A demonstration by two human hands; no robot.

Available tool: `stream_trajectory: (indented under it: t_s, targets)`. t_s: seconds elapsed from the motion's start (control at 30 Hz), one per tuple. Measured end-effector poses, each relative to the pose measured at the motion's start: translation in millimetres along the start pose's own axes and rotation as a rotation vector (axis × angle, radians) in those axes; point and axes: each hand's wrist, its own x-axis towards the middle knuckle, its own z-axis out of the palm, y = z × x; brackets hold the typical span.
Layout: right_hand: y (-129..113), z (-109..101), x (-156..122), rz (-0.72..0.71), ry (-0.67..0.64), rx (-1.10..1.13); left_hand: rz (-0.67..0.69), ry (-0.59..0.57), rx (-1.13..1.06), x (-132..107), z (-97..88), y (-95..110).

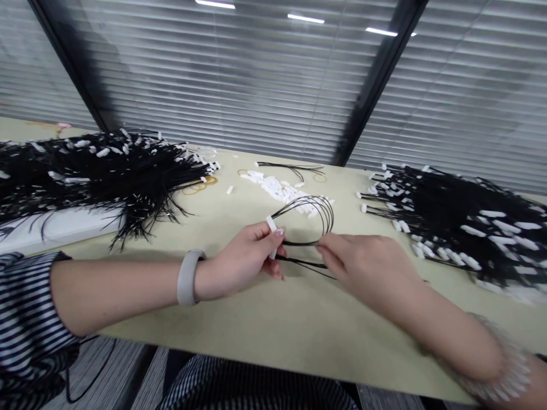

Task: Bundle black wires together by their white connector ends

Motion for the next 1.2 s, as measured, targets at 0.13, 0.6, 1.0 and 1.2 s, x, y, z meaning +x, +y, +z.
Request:
stream_trajectory:
  t_s: [0.13,0.6,1.0,1.2]
  targets:
    - [27.9,-6.0,4.0,0.288,0.242,-0.093,-0.004,0.048,-0.018,0.2,-0.4,1.1]
    - [10.5,-24.2,0.4,0.329,0.52,0.994,-0.058,-0.108,0.203,-5.0,1.9,3.3]
    - [-9.7,-23.6,-6.4,0.058,0.239,0.418,0.046,-0.224,0.386,-9.5,3.7,2.2]
    - [-9.0,-21.6,-4.9,0.101,0.178,0.457,0.033,-0.222,0.417,-10.7,3.4,2.3]
